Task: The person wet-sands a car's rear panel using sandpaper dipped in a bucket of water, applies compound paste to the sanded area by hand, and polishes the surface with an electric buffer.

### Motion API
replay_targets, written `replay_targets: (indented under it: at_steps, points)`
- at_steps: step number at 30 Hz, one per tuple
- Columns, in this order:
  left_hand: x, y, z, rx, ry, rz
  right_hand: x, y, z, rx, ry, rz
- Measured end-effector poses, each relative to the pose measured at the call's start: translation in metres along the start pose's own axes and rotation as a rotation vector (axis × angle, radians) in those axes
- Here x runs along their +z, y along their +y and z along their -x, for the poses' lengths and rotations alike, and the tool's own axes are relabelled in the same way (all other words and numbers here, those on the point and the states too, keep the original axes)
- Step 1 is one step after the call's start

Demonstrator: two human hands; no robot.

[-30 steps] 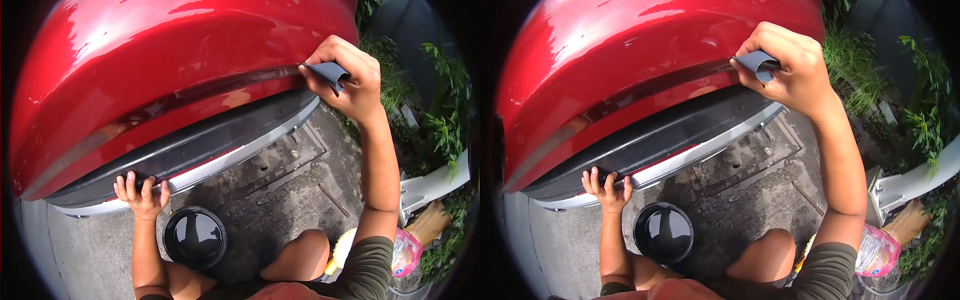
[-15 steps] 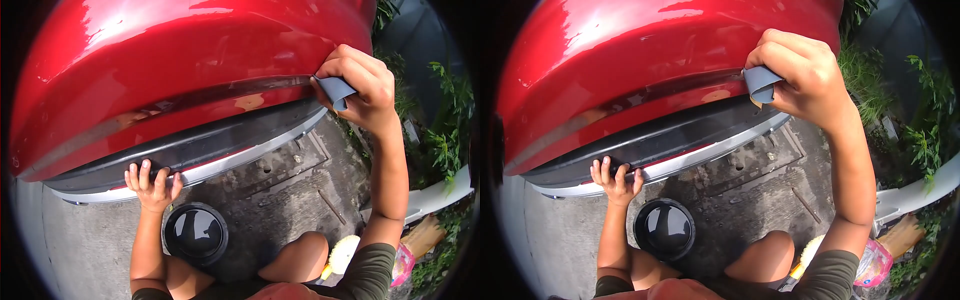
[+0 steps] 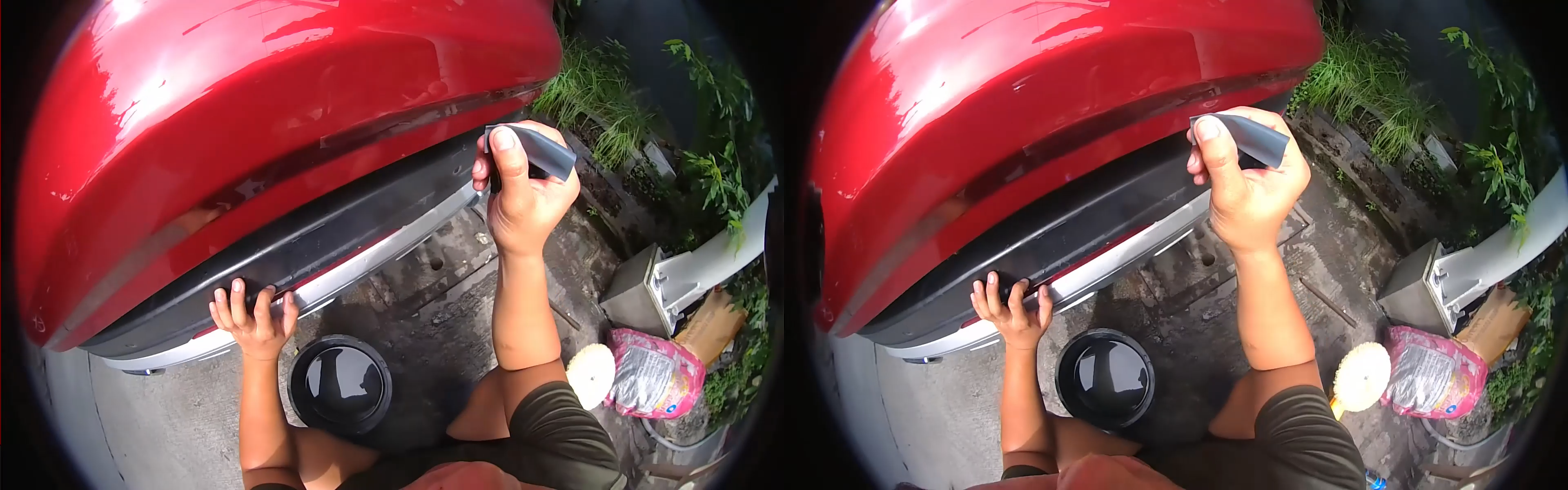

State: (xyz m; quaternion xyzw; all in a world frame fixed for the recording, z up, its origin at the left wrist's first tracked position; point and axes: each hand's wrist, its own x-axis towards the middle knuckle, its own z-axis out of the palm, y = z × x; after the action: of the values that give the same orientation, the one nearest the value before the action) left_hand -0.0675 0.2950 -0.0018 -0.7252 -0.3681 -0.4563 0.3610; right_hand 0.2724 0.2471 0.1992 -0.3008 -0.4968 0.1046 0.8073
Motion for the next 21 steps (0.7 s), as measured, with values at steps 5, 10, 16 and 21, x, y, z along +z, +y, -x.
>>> replay_targets:
  at_steps: [5, 10, 16, 21]
  points:
    - [0.001, 0.0, 0.002, -0.007, -0.005, 0.005, 0.012, 0.016, -0.003, 0.143, 0.104, -0.088]
    - [-0.001, 0.001, 0.0, 0.011, -0.002, 0.033, 0.018, 0.026, -0.015, 0.089, 0.11, 0.018]
    - [-0.002, 0.002, 0.0, 0.006, -0.007, 0.022, 0.035, 0.033, -0.007, -0.023, 0.219, 0.123]
    - [-0.002, 0.001, -0.001, 0.008, -0.008, 0.022, 0.032, 0.033, -0.009, 0.019, 0.26, 0.036]
